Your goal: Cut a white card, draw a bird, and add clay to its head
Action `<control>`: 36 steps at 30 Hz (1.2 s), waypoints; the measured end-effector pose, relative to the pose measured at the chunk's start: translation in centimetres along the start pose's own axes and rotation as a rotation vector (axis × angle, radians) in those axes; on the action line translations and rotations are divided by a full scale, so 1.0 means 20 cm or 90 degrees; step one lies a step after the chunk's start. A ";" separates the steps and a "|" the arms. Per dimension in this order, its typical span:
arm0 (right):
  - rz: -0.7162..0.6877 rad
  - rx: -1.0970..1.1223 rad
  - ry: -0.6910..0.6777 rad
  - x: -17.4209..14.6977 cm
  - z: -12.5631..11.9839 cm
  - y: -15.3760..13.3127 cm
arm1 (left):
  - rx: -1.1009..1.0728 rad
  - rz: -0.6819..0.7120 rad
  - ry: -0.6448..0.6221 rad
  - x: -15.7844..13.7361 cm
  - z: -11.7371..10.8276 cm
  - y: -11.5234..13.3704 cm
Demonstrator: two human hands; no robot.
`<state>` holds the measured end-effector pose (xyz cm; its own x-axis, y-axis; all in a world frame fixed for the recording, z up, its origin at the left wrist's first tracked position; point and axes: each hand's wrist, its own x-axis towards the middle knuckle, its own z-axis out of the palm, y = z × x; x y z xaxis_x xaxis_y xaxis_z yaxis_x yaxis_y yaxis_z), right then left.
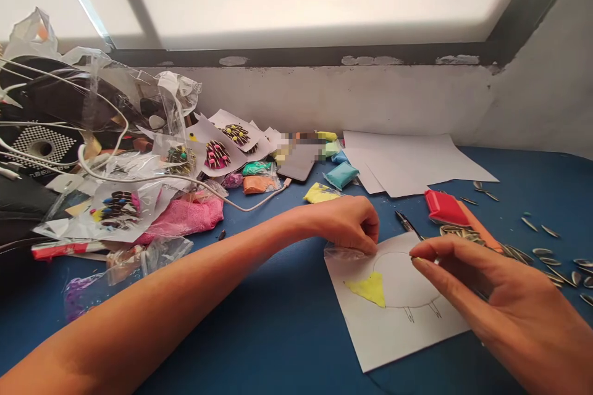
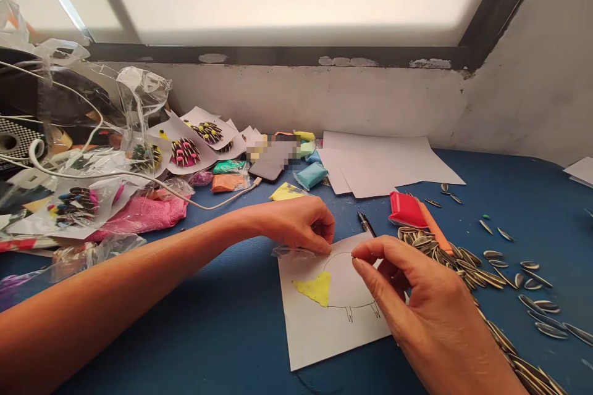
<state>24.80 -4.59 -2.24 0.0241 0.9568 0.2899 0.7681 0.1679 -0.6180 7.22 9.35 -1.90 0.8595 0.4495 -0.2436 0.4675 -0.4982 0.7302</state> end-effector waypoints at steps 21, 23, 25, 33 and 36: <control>-0.126 -0.039 -0.077 -0.05 0.12 -0.01 | -0.003 -0.003 -0.014 0.01 0.00 0.00; -0.138 -0.056 -0.061 -0.05 0.13 -0.01 | -0.003 -0.003 -0.014 0.01 0.00 0.00; -0.149 -0.066 -0.060 -0.05 0.14 -0.01 | 0.000 -0.003 -0.014 0.01 0.00 0.00; -0.167 -0.061 -0.069 -0.05 0.18 0.02 | 0.004 0.015 -0.018 0.01 0.00 -0.01; -0.172 -0.064 -0.076 -0.05 0.18 0.02 | 0.005 0.015 -0.018 0.01 0.00 -0.01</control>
<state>22.85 -4.64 -5.42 -0.2601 0.9026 0.3430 0.7959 0.4016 -0.4531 7.27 9.63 -2.08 0.8756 0.4163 -0.2450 0.4490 -0.5147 0.7304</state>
